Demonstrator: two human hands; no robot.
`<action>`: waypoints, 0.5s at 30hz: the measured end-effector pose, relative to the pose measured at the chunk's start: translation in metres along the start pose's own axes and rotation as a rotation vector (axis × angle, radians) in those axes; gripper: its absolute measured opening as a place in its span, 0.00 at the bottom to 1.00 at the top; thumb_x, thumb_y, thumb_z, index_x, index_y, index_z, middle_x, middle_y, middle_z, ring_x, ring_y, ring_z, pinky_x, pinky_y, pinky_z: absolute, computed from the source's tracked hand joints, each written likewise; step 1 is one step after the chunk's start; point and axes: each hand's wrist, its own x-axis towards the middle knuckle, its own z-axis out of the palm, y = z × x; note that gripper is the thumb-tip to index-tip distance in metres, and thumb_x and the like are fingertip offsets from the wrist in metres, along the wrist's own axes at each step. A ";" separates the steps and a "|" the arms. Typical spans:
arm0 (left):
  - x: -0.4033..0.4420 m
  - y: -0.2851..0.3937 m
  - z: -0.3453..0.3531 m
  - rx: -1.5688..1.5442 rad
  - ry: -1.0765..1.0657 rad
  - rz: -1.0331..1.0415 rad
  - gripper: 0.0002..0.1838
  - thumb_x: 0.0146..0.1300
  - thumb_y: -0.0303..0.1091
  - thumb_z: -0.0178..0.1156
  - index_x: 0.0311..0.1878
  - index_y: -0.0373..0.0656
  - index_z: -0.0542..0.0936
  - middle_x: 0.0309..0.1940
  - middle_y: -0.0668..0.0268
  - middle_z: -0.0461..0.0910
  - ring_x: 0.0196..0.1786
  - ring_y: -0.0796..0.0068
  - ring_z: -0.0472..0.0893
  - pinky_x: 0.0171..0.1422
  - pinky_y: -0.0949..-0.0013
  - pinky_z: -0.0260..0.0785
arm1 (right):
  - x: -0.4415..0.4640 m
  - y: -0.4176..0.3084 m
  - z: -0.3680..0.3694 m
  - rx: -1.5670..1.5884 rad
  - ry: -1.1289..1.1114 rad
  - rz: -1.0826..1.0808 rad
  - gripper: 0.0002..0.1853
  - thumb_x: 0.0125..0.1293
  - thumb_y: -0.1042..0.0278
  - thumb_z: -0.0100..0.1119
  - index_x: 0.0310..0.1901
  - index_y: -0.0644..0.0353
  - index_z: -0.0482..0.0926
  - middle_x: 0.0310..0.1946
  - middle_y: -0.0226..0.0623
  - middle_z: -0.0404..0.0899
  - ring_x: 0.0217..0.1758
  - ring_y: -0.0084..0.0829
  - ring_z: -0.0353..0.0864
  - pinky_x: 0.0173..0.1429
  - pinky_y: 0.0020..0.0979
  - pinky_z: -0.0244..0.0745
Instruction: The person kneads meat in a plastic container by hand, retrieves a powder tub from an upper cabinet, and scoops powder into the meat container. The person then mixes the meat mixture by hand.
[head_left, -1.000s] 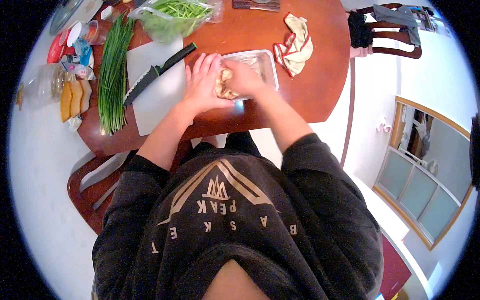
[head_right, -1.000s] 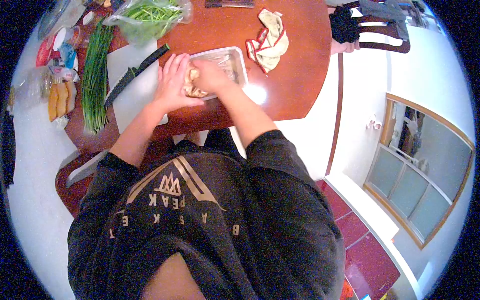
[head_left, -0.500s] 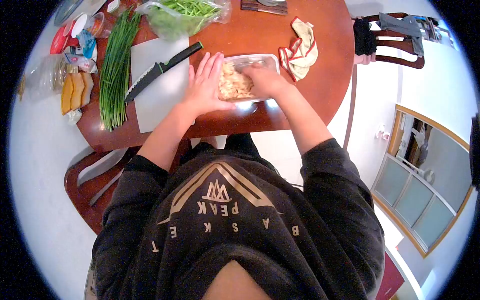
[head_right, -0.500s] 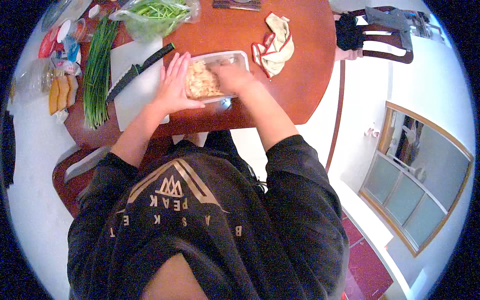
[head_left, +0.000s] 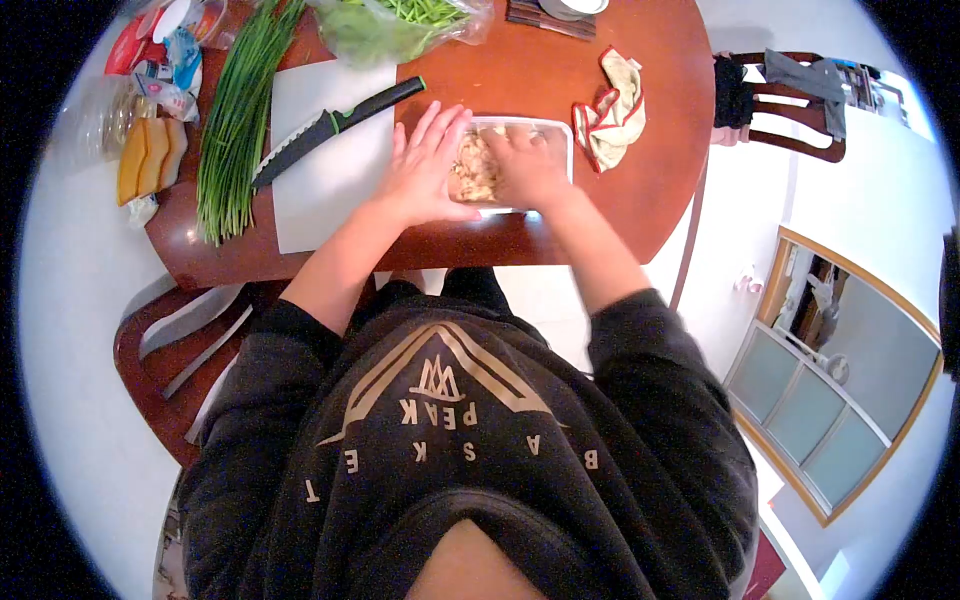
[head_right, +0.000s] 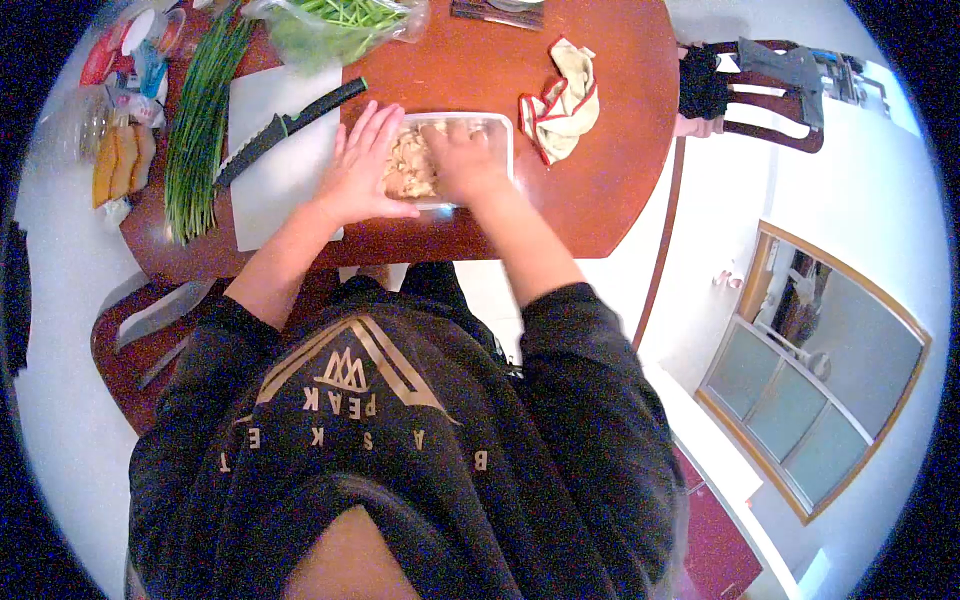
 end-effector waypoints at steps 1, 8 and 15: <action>0.001 -0.002 0.000 0.008 0.024 0.009 0.73 0.29 0.58 0.80 0.79 0.47 0.49 0.79 0.60 0.49 0.82 0.53 0.43 0.77 0.27 0.39 | 0.006 -0.015 -0.025 0.158 -0.218 0.078 0.38 0.56 0.69 0.64 0.70 0.45 0.64 0.66 0.57 0.67 0.67 0.51 0.72 0.65 0.45 0.73; -0.005 -0.005 0.008 -0.036 0.066 -0.038 0.76 0.27 0.58 0.82 0.79 0.45 0.46 0.80 0.56 0.44 0.82 0.53 0.41 0.76 0.27 0.39 | 0.005 0.022 0.006 0.564 -0.035 -0.299 0.42 0.53 0.67 0.69 0.71 0.53 0.63 0.61 0.56 0.74 0.64 0.50 0.75 0.67 0.44 0.71; -0.013 -0.001 0.013 -0.080 0.087 -0.174 0.76 0.25 0.57 0.82 0.79 0.51 0.48 0.80 0.57 0.44 0.82 0.50 0.40 0.73 0.22 0.43 | 0.030 -0.020 0.011 0.212 -0.282 -0.186 0.38 0.49 0.54 0.72 0.65 0.44 0.71 0.69 0.49 0.67 0.74 0.48 0.64 0.68 0.61 0.63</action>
